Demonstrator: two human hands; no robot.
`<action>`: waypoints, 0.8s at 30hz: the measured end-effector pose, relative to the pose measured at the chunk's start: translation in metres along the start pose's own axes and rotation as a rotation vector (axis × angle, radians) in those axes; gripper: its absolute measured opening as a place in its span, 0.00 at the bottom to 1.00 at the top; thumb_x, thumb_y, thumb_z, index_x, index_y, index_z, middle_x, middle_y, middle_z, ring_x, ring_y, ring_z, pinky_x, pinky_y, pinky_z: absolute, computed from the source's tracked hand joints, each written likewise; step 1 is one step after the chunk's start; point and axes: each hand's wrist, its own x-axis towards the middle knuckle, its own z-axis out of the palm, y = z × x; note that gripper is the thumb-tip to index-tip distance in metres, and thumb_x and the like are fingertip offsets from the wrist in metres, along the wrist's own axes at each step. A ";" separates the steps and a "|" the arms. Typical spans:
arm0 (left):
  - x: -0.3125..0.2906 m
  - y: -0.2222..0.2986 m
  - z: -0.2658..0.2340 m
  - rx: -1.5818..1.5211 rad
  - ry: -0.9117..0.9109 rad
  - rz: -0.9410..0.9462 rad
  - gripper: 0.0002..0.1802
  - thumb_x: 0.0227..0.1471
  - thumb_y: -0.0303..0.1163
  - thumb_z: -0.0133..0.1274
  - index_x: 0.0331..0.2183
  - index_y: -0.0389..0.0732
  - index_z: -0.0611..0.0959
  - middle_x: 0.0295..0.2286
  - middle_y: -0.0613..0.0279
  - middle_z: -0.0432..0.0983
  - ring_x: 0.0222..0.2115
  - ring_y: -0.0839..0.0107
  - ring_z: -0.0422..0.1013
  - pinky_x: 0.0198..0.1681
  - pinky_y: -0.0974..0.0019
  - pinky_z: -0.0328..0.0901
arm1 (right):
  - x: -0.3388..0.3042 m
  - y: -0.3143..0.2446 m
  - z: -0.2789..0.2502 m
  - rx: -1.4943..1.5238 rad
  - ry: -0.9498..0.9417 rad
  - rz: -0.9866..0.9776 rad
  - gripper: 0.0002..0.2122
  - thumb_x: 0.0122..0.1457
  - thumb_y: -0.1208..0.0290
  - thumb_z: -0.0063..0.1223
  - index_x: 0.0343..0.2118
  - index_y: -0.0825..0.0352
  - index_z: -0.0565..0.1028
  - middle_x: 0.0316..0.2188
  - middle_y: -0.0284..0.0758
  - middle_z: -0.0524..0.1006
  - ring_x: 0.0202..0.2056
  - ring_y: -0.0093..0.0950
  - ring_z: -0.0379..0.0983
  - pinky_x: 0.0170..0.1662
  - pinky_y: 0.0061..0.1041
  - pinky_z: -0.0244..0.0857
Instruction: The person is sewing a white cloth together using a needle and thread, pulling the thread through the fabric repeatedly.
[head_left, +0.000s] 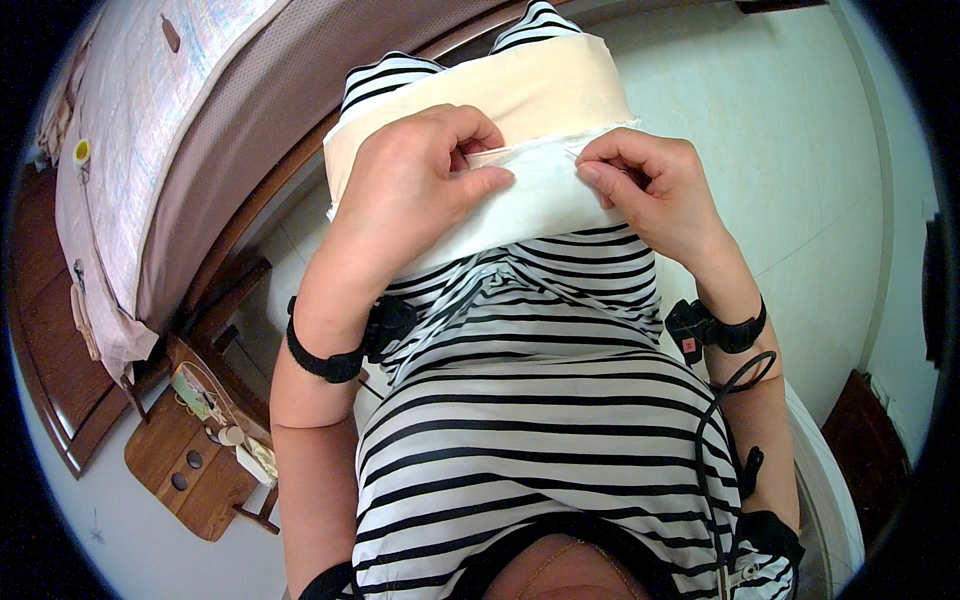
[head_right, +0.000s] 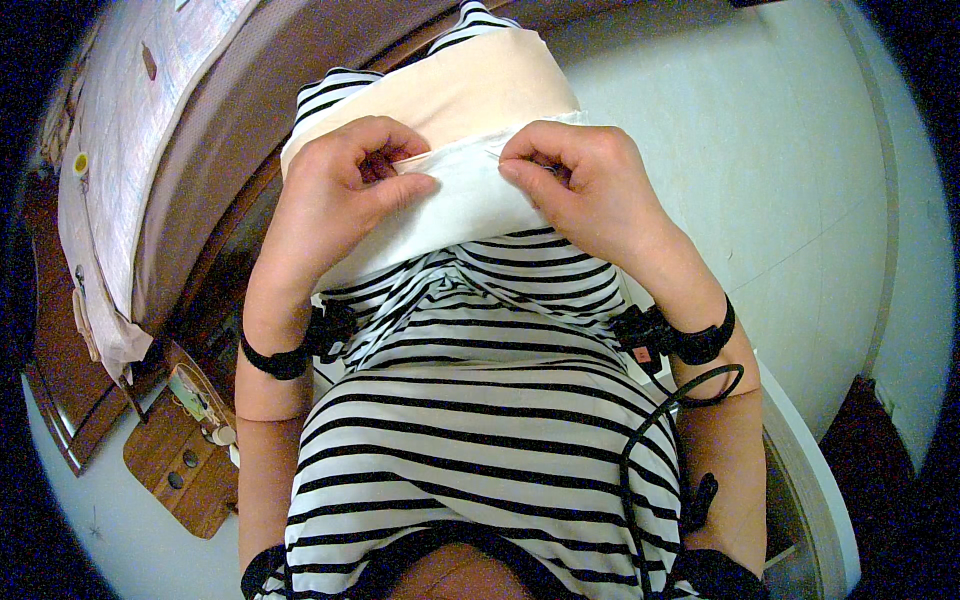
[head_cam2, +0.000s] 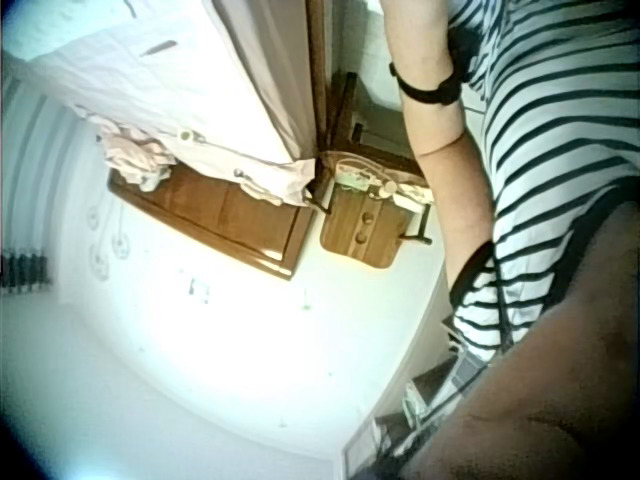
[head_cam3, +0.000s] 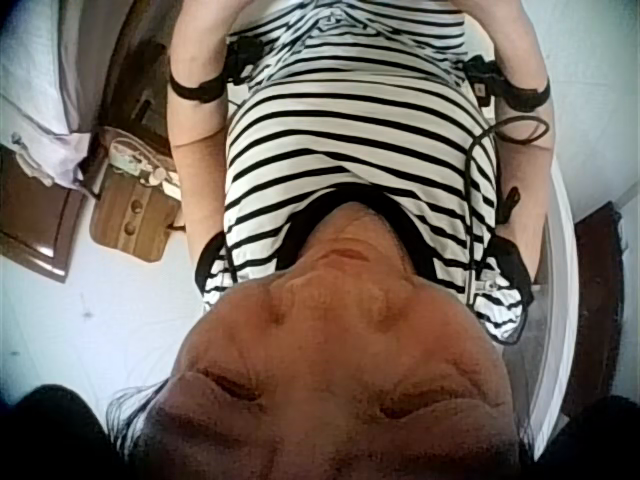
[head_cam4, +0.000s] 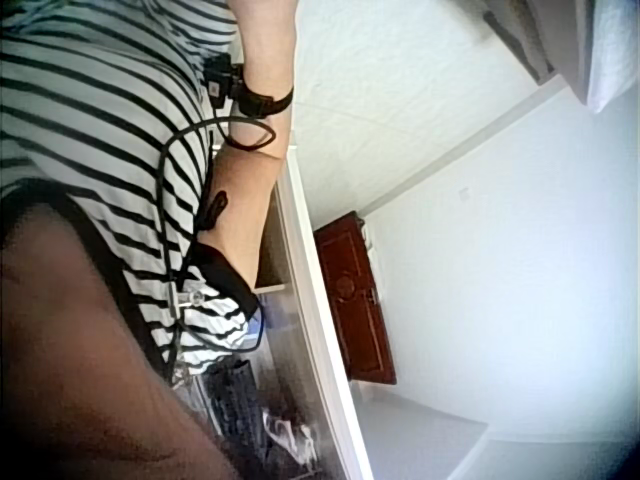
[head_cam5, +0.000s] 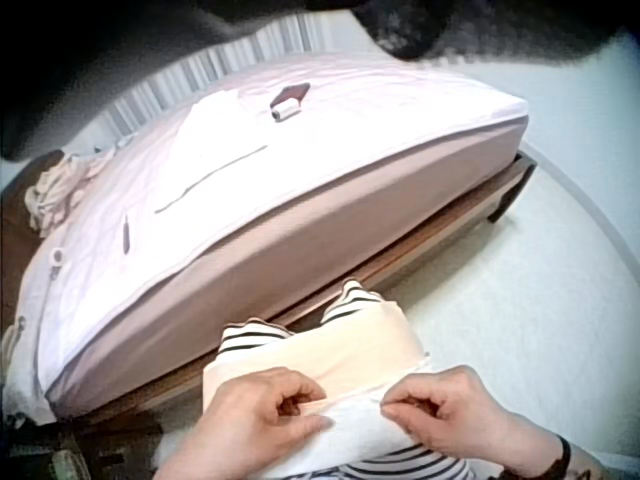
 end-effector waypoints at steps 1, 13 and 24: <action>0.000 -0.001 0.001 -0.008 0.009 -0.009 0.11 0.45 0.29 0.62 0.33 0.35 0.82 0.24 0.64 0.77 0.25 0.78 0.70 0.30 0.74 0.66 | 0.000 0.000 0.000 0.000 0.000 0.000 0.04 0.55 0.73 0.56 0.29 0.68 0.76 0.15 0.28 0.70 0.17 0.15 0.61 0.20 0.17 0.57; 0.001 -0.005 0.004 0.162 0.117 0.069 0.07 0.46 0.29 0.60 0.30 0.36 0.82 0.25 0.58 0.77 0.25 0.69 0.73 0.30 0.70 0.67 | 0.000 0.001 0.000 0.000 0.003 0.001 0.04 0.55 0.73 0.56 0.29 0.68 0.77 0.15 0.29 0.70 0.17 0.15 0.61 0.20 0.17 0.57; -0.007 0.005 0.016 0.135 0.177 -0.015 0.06 0.49 0.29 0.57 0.31 0.37 0.82 0.21 0.61 0.74 0.21 0.74 0.68 0.26 0.71 0.63 | 0.000 0.003 -0.001 -0.002 -0.006 -0.036 0.04 0.55 0.73 0.56 0.29 0.67 0.78 0.14 0.31 0.72 0.16 0.16 0.66 0.20 0.18 0.60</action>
